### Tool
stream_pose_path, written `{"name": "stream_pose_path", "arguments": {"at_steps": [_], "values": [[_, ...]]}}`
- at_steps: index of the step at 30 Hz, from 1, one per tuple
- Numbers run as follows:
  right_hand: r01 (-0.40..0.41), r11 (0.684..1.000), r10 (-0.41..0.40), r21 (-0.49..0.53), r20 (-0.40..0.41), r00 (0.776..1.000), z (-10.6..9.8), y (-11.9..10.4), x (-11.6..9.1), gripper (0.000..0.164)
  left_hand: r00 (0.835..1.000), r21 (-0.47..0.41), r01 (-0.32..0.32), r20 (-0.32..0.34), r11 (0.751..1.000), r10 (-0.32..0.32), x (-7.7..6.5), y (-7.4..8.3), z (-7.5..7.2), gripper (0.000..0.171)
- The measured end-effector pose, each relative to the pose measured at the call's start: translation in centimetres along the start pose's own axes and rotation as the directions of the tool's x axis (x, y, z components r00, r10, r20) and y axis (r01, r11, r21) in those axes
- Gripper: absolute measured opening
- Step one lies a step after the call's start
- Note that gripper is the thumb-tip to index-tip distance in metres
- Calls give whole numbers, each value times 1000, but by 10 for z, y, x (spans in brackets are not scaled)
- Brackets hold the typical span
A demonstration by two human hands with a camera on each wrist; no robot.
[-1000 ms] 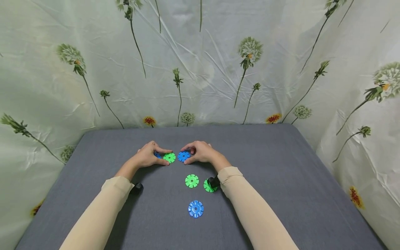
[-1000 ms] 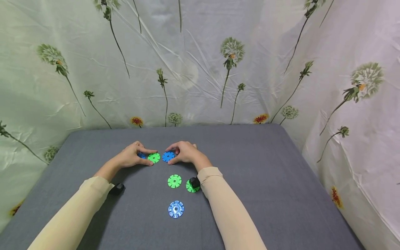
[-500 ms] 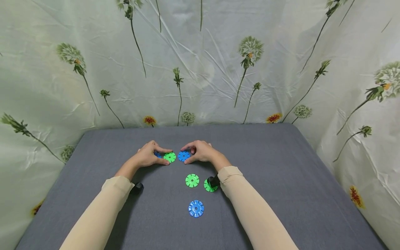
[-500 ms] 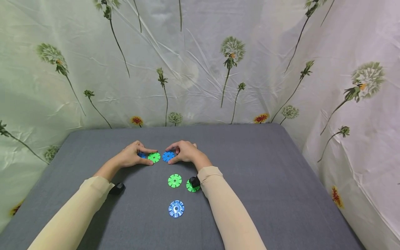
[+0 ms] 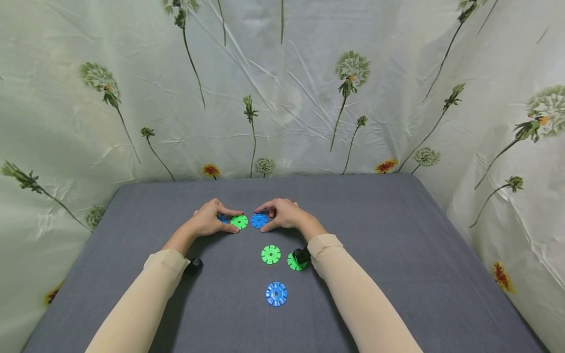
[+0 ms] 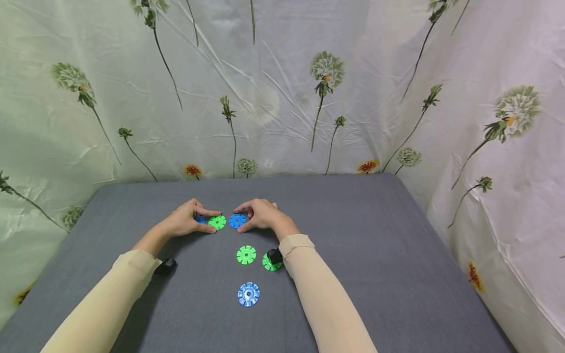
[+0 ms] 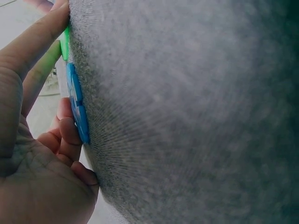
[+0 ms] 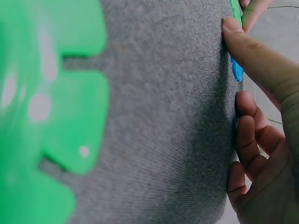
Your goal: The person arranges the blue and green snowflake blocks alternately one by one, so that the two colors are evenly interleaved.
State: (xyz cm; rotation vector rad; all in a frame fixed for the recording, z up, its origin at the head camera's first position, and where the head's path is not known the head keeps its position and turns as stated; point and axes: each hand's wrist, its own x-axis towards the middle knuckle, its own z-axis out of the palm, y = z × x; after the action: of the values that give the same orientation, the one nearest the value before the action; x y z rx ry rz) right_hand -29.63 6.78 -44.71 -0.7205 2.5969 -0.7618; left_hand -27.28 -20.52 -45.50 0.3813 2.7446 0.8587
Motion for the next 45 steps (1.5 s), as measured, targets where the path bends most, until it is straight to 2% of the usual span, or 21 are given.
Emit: {"name": "stream_pose_path", "arguments": {"at_steps": [10, 16, 22, 28, 35, 45], "values": [[19, 994, -26, 112, 60, 998, -4, 11, -11, 59, 1000, -1, -4, -1, 1000, 4, 1, -1, 9, 55], [31, 988, -41, 153, 59, 997, -10, 20, -21, 55, 999, 4, -37, -7, 999, 37, 4, -1, 9, 56], [49, 984, -60, 169, 63, 996, -14, 29, -30, 53, 1000, 35, -29, 7, 999, 29, 5, 5, 7, 57], [49, 986, -60, 161, 63, 996, -18, 33, -41, 50, 998, 49, -59, 3, 997, 59, 11, 19, 8, 58], [76, 994, -79, 75, 43, 996, -16, 33, -59, 43, 995, 97, -95, 21, 991, 93, 19, 33, 15, 58], [167, 985, -168, 52, 9, 986, -17, 26, -99, 40, 995, 131, -97, 43, 987, 92, 26, 44, 15, 57]]}}
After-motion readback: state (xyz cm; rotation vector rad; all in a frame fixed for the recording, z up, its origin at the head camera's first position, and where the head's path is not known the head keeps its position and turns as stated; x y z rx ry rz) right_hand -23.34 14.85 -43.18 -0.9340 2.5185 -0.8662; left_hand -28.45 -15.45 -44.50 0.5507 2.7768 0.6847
